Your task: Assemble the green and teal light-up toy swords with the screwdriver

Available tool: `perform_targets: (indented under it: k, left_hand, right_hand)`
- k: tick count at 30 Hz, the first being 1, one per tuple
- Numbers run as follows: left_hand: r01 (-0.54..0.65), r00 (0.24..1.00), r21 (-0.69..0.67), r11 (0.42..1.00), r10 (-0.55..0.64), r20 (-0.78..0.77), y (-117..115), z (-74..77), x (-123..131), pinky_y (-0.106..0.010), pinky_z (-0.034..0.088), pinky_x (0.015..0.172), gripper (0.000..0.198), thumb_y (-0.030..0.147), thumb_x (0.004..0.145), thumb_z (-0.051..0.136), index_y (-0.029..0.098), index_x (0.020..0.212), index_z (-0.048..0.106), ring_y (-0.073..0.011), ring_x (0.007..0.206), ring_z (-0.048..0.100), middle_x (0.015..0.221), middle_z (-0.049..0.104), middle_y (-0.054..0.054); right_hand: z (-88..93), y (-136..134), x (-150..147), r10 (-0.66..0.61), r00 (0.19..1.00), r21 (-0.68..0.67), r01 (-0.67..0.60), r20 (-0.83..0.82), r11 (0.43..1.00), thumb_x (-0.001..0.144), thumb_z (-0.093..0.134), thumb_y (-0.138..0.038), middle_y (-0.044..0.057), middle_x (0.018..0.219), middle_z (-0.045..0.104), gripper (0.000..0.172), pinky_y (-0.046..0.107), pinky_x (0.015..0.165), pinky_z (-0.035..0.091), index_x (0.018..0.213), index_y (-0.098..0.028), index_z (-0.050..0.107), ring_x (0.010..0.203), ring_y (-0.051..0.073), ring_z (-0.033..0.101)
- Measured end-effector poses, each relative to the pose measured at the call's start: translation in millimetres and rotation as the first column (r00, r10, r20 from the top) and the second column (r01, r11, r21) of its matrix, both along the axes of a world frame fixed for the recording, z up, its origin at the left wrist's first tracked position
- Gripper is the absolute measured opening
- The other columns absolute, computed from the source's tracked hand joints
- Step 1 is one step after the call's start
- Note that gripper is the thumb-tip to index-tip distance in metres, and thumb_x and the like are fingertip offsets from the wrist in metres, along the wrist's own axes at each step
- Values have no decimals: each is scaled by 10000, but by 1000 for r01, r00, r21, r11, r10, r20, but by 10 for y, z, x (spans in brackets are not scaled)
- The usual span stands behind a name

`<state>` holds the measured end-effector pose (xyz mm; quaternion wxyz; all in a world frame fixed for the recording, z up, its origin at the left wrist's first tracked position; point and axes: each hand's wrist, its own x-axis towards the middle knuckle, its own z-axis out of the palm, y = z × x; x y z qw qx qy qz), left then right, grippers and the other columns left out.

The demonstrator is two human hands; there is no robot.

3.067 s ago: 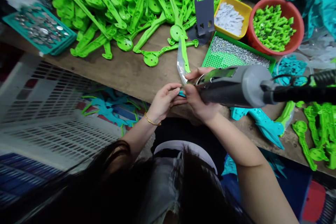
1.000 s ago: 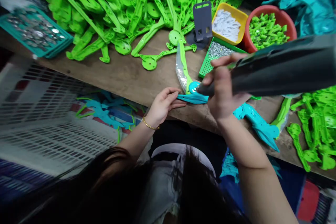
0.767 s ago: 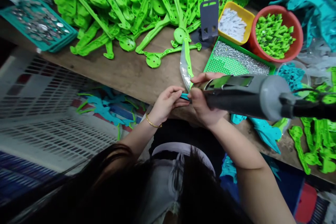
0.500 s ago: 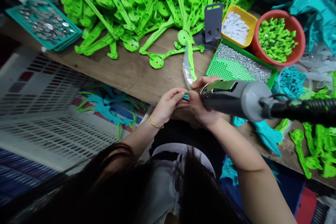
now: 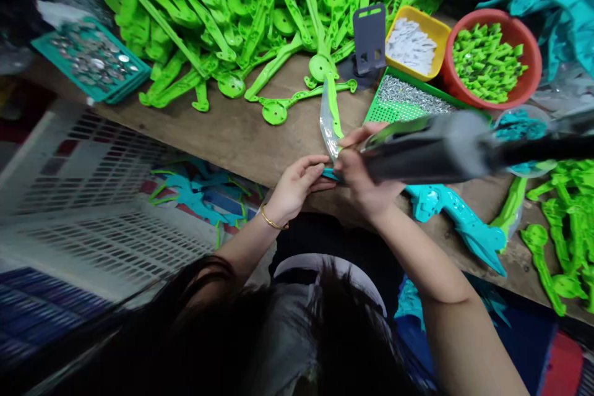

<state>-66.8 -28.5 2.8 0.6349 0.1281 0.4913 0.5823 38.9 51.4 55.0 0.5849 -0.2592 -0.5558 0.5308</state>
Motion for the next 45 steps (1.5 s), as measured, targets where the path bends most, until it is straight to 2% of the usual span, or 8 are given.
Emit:
perform_targets:
  k: [6, 10, 13, 16, 20, 31, 38, 45]
  left_hand:
    - [242, 912, -93, 966, -259, -319, -94, 122, -224, -212, 448, 467, 369, 416, 841, 613, 191, 1101, 477, -96, 454, 551, 633, 608, 51]
    - [246, 429, -207, 947, -298, -853, -134, 222, -344, -227, 360, 490, 280, 412, 856, 601, 191, 1027, 599, -104, 460, 465, 512, 474, 76]
    - [180, 64, -62, 982, -74, -995, -41, 273, -274, -284, 444, 644, 240, 379, 867, 607, 169, 980, 641, -150, 626, 553, 636, 562, 16]
    - [370, -69, 77, 926, 110, -992, 119, 295, -88, -393, 467, 894, 266, 367, 881, 597, 152, 1033, 637, -239, 983, 596, 1001, 663, -104]
    - [564, -204, -16, 825, 121, -972, 300, 284, 143, -570, 293, 1104, 487, 468, 816, 667, 142, 1172, 596, -360, 1308, 415, 1370, 527, -182]
    - [542, -348, -241, 805, -46, -936, 417, 251, 223, -665, 209, 1111, 657, 580, 724, 715, 184, 1230, 576, -430, 1395, 306, 1484, 404, -204]
    - [487, -403, -322, 812, -118, -908, 278, 369, 331, -676, 200, 1109, 545, 503, 750, 719, 163, 1161, 606, -435, 1385, 308, 1456, 439, -193]
    - [514, -336, -317, 797, -152, -929, 359, 324, 423, -590, 267, 1105, 496, 507, 781, 691, 160, 1129, 622, -329, 1136, 508, 1080, 621, -119]
  right_hand:
    - [403, 786, 269, -353, 929, 275, 371, -111, 887, 798, 676, -225, -36, 885, 650, 153, 276, 680, 559, 936, -213, 612, 699, 85, 637]
    - [70, 1408, 543, -623, 779, 185, 624, -73, 759, 857, 628, -383, -39, 844, 569, 304, 246, 458, 445, 1080, -253, 467, 485, 46, 474]
    - [-297, 1659, 661, -532, 836, 70, 527, 136, 847, 874, 567, -537, 4, 904, 611, 466, 322, 570, 497, 1215, -269, 396, 557, 93, 495]
    - [-543, 1717, 692, -452, 863, 3, 464, 227, 886, 865, 527, -616, 29, 956, 632, 549, 380, 665, 502, 1266, -268, 387, 636, 132, 535]
    - [-620, 1673, 707, -426, 869, 4, 439, 251, 899, 829, 491, -709, 40, 972, 619, 625, 403, 692, 474, 1257, -264, 397, 689, 160, 554]
    - [-366, 1504, 583, -633, 762, 251, 592, 137, 766, 795, 603, -645, -44, 692, 557, 448, 334, 506, 393, 1048, -302, 467, 507, 109, 456]
    - [323, 764, 556, -477, 869, 171, 494, -129, 853, 819, 647, -305, -38, 776, 589, 180, 237, 393, 350, 947, -203, 571, 461, 57, 505]
    - [72, 92, 591, -222, 969, 197, 198, 109, 960, 812, 661, -394, -79, 884, 614, 278, 233, 447, 502, 1064, -392, 544, 489, 61, 522]
